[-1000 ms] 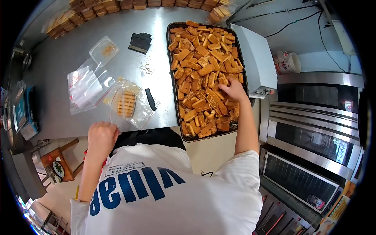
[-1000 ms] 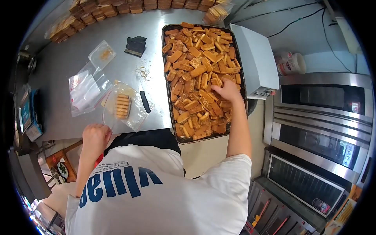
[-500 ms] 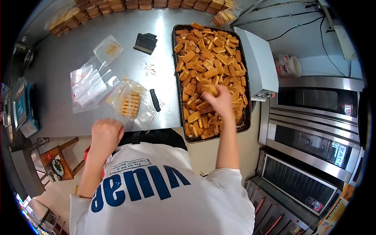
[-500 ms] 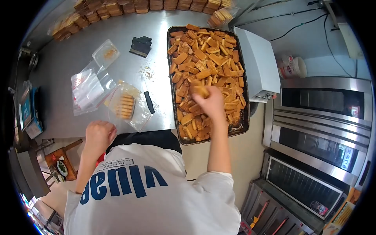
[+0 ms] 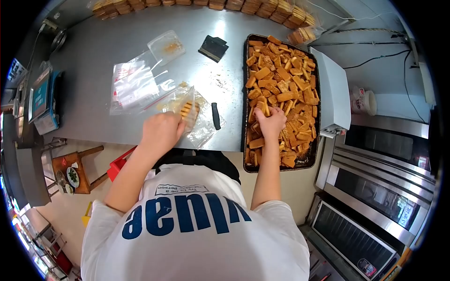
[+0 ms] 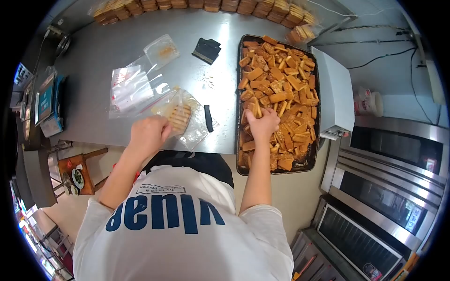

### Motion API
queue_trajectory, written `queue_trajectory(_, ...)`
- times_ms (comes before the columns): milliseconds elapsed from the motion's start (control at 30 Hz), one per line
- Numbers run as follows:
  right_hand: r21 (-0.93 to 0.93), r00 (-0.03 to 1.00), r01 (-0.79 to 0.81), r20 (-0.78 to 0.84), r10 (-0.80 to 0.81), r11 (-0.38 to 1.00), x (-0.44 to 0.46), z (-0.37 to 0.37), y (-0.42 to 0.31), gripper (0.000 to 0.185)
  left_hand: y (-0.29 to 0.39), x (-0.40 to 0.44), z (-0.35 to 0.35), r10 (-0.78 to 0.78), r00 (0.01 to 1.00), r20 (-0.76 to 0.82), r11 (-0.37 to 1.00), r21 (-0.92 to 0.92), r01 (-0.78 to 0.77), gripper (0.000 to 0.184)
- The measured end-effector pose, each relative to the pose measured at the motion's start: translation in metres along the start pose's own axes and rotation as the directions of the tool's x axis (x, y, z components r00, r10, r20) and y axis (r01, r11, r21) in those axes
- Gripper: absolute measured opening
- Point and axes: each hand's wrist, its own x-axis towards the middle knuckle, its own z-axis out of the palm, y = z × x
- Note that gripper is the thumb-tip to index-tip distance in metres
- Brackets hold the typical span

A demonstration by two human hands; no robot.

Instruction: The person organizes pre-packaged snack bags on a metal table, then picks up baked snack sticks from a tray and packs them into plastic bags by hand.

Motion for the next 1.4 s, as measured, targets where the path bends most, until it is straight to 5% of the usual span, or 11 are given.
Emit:
queue_trajectory(100,-0.111,0.960,0.127,-0.237,-0.150,0.986,-0.021,-0.019,-0.014,0.057,-0.014,0.003,-0.006,0.007,0.998,-0.069,1.000,0.019,-0.006,0.016)
queue_trajectory(167,-0.066,0.843,0.437,-0.319,-0.434,0.897,-0.039,-0.025,-0.029,0.049,-0.018,-0.001,-0.009,0.006,0.995,-0.104,1.000,0.002,-0.006,0.017)
queue_trajectory(267,0.151,0.761,0.649,-0.094,-0.642,0.746,-0.073,0.000,-0.068,0.045,-0.019,-0.009,-0.006,0.053,0.995,-0.082,0.998,-0.030,-0.055,0.016)
queue_trajectory(333,0.108,0.628,0.763,0.115,-0.770,0.638,-0.088,0.036,-0.086,0.046,-0.023,-0.018,0.003,0.035,0.998,-0.043,0.998,-0.053,-0.038,0.017)
queue_trajectory(433,0.159,0.545,0.804,0.186,-0.818,0.572,-0.097,0.091,-0.090,0.050,-0.024,-0.030,0.000,0.027,0.996,-0.088,0.998,-0.057,-0.032,0.019)
queue_trajectory(700,0.053,0.644,0.701,0.383,-0.663,0.711,-0.106,0.092,-0.093,0.046,-0.028,-0.052,-0.006,0.062,0.997,-0.044,0.983,-0.170,-0.068,0.032)
queue_trajectory(933,0.142,0.647,0.720,0.216,-0.731,0.679,-0.112,0.108,-0.088,0.060,-0.037,-0.063,-0.016,0.166,0.975,-0.150,0.952,-0.234,-0.198,0.045)
queue_trajectory(1033,0.060,0.680,0.673,0.342,-0.648,0.738,-0.107,0.104,-0.079,0.064,-0.037,-0.065,-0.014,0.148,0.981,-0.127,0.948,-0.265,-0.178,0.041)
queue_trajectory(1300,0.274,0.709,0.568,0.316,-0.631,0.776,-0.106,0.116,-0.095,0.067,-0.047,-0.065,-0.012,0.172,0.979,-0.110,0.948,-0.251,-0.195,0.038)
queue_trajectory(1400,0.220,0.703,0.579,0.354,-0.617,0.785,-0.108,0.107,-0.094,0.069,-0.048,-0.067,-0.018,0.183,0.980,-0.079,0.944,-0.266,-0.197,0.041)
